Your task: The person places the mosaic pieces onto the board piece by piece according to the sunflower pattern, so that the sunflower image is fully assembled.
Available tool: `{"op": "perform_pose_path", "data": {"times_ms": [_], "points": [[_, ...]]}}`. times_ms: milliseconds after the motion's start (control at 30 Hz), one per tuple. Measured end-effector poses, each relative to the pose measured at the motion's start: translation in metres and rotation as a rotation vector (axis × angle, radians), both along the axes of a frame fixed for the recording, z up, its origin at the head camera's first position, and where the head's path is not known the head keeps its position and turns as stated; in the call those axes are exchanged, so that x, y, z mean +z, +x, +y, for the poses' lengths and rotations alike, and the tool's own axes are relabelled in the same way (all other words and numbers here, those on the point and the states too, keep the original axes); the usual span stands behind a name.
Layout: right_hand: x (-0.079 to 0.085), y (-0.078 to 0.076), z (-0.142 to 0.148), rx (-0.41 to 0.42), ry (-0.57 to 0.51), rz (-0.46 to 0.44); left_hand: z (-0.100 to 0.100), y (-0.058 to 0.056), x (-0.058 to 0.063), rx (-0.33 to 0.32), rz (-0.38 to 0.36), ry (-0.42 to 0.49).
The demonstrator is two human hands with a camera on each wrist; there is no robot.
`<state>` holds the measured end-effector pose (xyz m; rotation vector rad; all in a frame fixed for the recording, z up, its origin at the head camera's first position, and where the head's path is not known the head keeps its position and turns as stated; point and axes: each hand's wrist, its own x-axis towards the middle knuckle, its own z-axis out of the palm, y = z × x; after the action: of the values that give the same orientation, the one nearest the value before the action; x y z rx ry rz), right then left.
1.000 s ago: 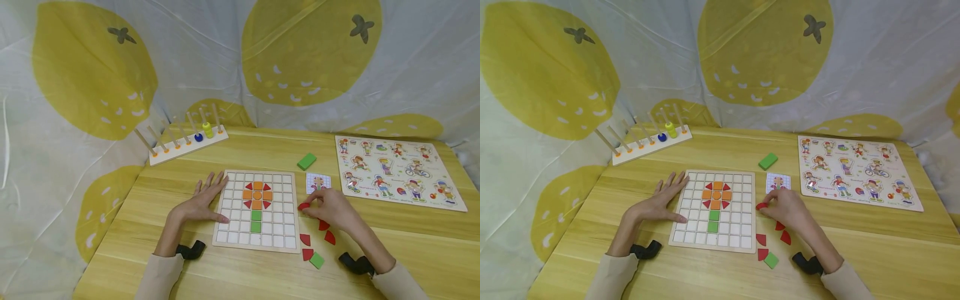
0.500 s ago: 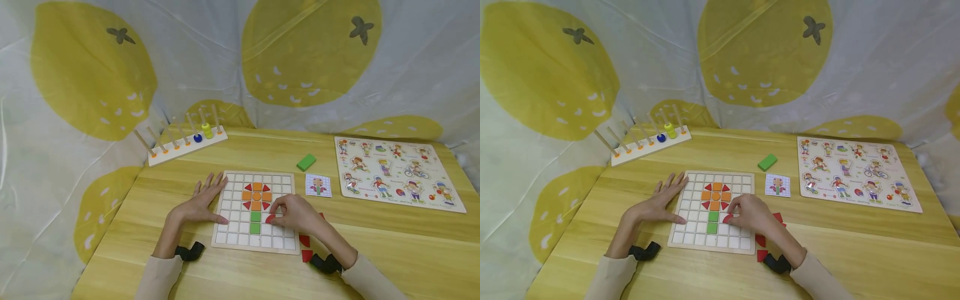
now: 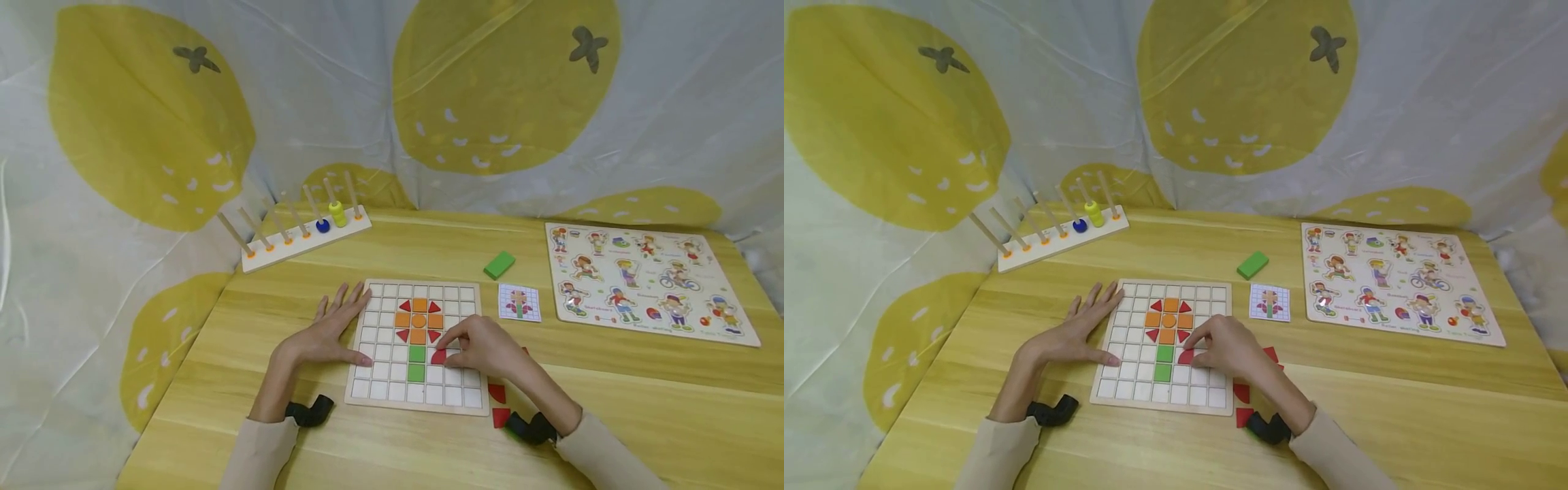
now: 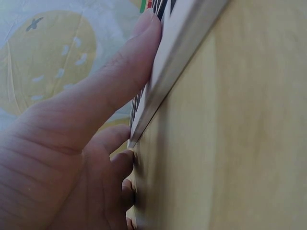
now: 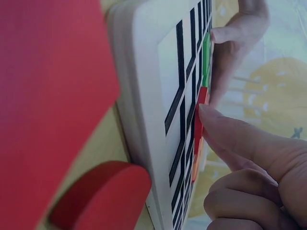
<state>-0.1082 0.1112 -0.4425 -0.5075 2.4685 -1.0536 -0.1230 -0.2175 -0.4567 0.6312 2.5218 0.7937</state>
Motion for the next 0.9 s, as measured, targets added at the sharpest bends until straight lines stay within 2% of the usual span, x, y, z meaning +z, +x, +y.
{"op": "perform_pose_path", "data": {"times_ms": [300,433,600,767,900], "points": [[0.002,0.0,-0.006,-0.004,0.009,0.001,0.003,-0.001,0.001,-0.004,0.002,0.005],[-0.001,-0.001,-0.004,-0.021,-0.036,-0.056,0.003,-0.002,0.001,-0.005,0.0,0.009],[-0.008,-0.007,0.003,0.011,-0.112,-0.119,0.002,-0.002,0.001,-0.003,-0.002,0.005],[-0.003,-0.007,0.024,-0.002,-0.132,-0.131,0.001,-0.001,0.0,0.001,-0.003,0.004],[0.003,-0.007,0.055,-0.039,-0.087,-0.075,0.0,0.001,-0.001,-0.001,0.0,0.006]]}}
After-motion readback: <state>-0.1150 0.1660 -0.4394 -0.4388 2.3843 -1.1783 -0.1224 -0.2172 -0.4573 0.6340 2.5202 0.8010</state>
